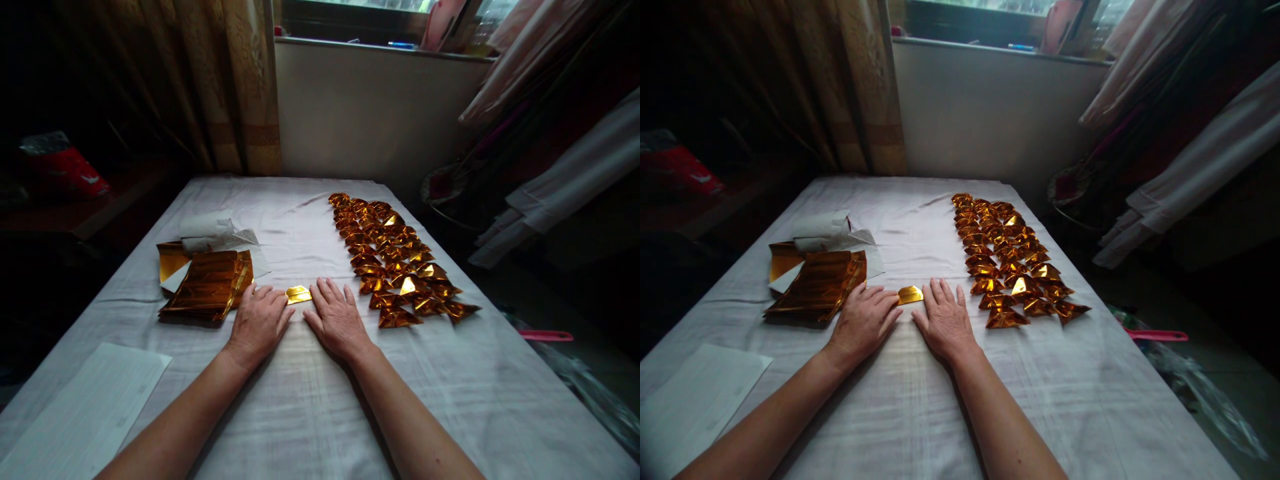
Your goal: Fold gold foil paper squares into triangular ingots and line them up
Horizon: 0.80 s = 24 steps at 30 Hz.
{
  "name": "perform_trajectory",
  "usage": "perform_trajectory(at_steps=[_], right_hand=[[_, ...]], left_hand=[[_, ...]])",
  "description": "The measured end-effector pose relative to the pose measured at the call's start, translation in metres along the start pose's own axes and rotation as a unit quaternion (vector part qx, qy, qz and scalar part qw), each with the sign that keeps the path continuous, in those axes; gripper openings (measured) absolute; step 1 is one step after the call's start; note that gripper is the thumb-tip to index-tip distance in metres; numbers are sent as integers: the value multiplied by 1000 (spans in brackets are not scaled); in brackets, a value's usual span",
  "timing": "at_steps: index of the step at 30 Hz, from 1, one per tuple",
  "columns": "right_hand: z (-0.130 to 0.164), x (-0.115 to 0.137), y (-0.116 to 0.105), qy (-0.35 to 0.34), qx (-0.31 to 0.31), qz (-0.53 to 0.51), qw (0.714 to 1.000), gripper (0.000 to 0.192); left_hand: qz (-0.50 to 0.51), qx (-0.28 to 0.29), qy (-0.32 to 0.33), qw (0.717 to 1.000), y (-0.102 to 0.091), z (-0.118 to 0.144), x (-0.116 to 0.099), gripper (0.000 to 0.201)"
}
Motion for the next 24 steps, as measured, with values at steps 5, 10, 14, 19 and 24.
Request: perform_trajectory(at_steps=[5,10,14,19,24], right_hand=[[4,0,-7,-15,-49,-13,999,45],[5,-3,-10,-42,-98,-73,992,31],[6,-4,-16,-58,-150,-128,979,14],[5,3,-18,-61,-145,-110,981,11],[6,7,-14,-71,-129,-68,987,12]], left_hand=[[34,-18,-47,998,6,-4,9,15],[71,-61,-51,994,10,4,14,26],[74,-79,-37,993,9,5,12,31],[56,-74,-8,996,6,6,5,23],[76,-87,29,993,1,14,-7,23]])
Point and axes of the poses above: each hand's wrist, its own z-axis away from the middle knuckle, its own y-axis out of the palm, x = y × z, the point moved 7 cm from there along -z, towards the middle knuckle, and after that the axes turned 3 degrees about -z, right-handed, at the moved point
